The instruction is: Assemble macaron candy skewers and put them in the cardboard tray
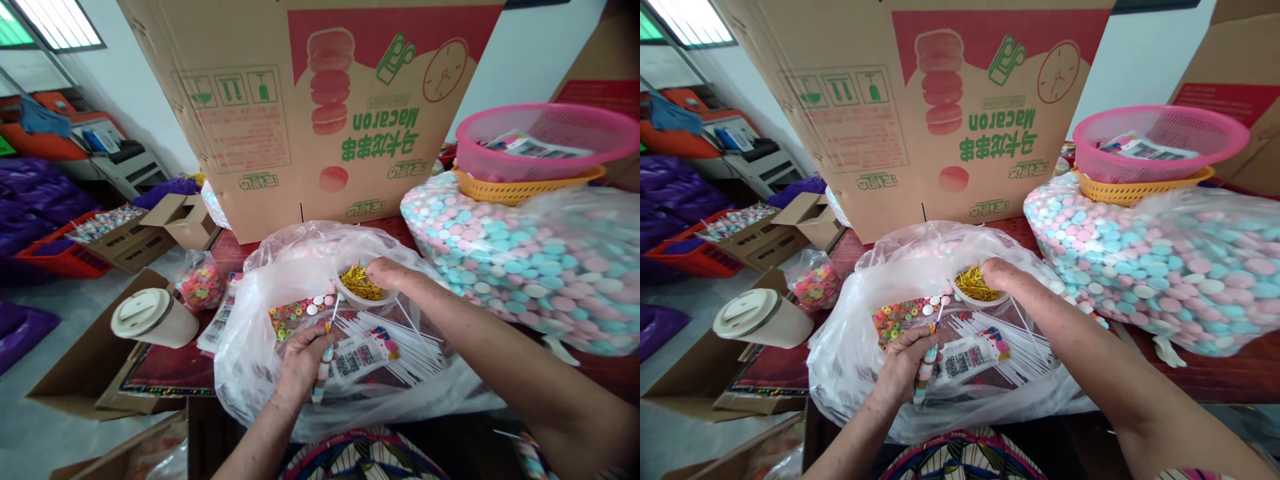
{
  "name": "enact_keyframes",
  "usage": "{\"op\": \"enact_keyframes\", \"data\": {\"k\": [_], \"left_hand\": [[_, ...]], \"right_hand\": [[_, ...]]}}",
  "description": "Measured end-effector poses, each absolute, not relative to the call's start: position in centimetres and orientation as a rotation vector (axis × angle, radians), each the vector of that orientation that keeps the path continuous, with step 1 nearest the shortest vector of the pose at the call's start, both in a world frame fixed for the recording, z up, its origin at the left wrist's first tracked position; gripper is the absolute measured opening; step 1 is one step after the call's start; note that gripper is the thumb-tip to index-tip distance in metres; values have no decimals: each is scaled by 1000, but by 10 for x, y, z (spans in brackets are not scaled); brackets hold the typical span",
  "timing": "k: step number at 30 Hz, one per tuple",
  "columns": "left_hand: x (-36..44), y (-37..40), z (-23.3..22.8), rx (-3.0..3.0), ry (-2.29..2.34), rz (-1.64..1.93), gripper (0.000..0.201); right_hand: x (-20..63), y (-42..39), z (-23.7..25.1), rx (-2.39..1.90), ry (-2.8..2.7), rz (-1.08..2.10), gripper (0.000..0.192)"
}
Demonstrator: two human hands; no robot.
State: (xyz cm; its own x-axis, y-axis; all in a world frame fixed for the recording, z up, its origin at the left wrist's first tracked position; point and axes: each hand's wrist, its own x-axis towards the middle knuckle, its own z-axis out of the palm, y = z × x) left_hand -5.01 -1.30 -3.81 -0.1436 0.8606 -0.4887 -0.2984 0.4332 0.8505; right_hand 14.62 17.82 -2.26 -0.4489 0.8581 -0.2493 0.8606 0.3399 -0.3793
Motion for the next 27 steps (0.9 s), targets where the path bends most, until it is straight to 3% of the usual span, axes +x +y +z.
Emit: {"op": "enact_keyframes", "data": {"k": [6, 11, 18, 24, 27], "left_hand": [[-37, -5, -26, 465, 1224, 1160, 29], [-22, 4, -16, 554, 1090, 1180, 30], [-17, 7, -18, 455, 1147, 1191, 32], [-8, 2, -13, 593, 1187, 1098, 17], [-9, -1, -14, 704, 1204, 1056, 12]], "right_hand": [[155, 118, 2, 1651, 2714, -1016, 31], [133, 48, -17, 1654, 2732, -1656, 26], [150, 21, -20, 1935, 2698, -1928, 26], [135, 11, -10, 1599, 2735, -2194, 21], [122, 13, -15, 1569, 2602, -2332, 31]]}}
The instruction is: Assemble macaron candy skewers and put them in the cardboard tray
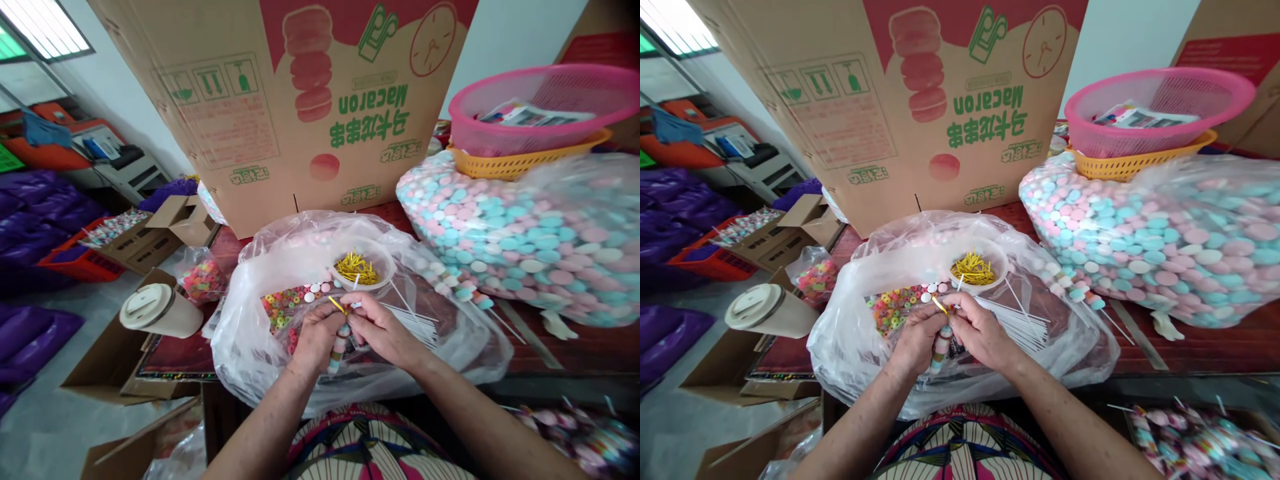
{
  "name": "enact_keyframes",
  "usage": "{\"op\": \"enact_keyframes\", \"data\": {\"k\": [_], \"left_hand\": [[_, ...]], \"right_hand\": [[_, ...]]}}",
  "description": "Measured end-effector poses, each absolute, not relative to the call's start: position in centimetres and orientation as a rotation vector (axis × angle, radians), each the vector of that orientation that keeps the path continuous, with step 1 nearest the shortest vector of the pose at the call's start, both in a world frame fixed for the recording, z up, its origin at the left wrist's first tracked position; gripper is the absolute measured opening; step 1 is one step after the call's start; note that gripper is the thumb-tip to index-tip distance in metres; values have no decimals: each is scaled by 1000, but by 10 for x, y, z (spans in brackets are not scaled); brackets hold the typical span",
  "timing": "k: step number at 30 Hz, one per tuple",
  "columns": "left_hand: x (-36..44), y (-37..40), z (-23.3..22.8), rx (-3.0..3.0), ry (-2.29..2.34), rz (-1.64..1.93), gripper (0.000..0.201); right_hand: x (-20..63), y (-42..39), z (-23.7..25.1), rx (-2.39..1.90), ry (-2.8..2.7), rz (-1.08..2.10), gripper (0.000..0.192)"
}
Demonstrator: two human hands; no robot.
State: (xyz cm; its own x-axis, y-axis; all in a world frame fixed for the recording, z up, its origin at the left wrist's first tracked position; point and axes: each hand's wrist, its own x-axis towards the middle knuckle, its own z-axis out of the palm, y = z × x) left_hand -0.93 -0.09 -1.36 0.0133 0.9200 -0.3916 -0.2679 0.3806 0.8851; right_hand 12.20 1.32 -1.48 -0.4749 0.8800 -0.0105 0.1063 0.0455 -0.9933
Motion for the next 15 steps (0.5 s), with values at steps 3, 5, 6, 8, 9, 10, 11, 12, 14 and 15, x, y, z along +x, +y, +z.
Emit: {"op": "enact_keyframes", "data": {"k": [3, 5, 6, 8, 9, 10, 11, 12, 14, 15], "left_hand": [[-17, -5, -18, 823, 1186, 1003, 18], [-21, -8, -21, 853, 1154, 980, 19], [-22, -10, -23, 852, 1141, 979, 19], [-22, -11, -25, 823, 1134, 1008, 24], [-21, -11, -25, 794, 1131, 1038, 28], [-20, -11, -25, 759, 1122, 1071, 31], [-19, -11, -25, 722, 1105, 1105, 33], [-19, -10, -25, 688, 1078, 1128, 34], [-21, -9, -24, 639, 1014, 1107, 33], [-24, -8, -23, 621, 982, 1059, 32]], "right_hand": [[120, 17, -17, -1058, -1576, 1590, 55], [121, 17, -17, -1104, -1534, 1589, 69], [120, 17, -18, -1129, -1532, 1560, 73], [118, 14, -22, -1178, -1575, 1431, 76], [116, 11, -24, -1196, -1608, 1335, 76], [114, 8, -27, -1208, -1626, 1232, 76], [112, 4, -29, -1216, -1616, 1142, 74], [112, 1, -30, -1221, -1583, 1091, 70], [116, -3, -29, -1210, -1561, 1160, 55], [120, -3, -26, -1186, -1610, 1236, 44]]}}
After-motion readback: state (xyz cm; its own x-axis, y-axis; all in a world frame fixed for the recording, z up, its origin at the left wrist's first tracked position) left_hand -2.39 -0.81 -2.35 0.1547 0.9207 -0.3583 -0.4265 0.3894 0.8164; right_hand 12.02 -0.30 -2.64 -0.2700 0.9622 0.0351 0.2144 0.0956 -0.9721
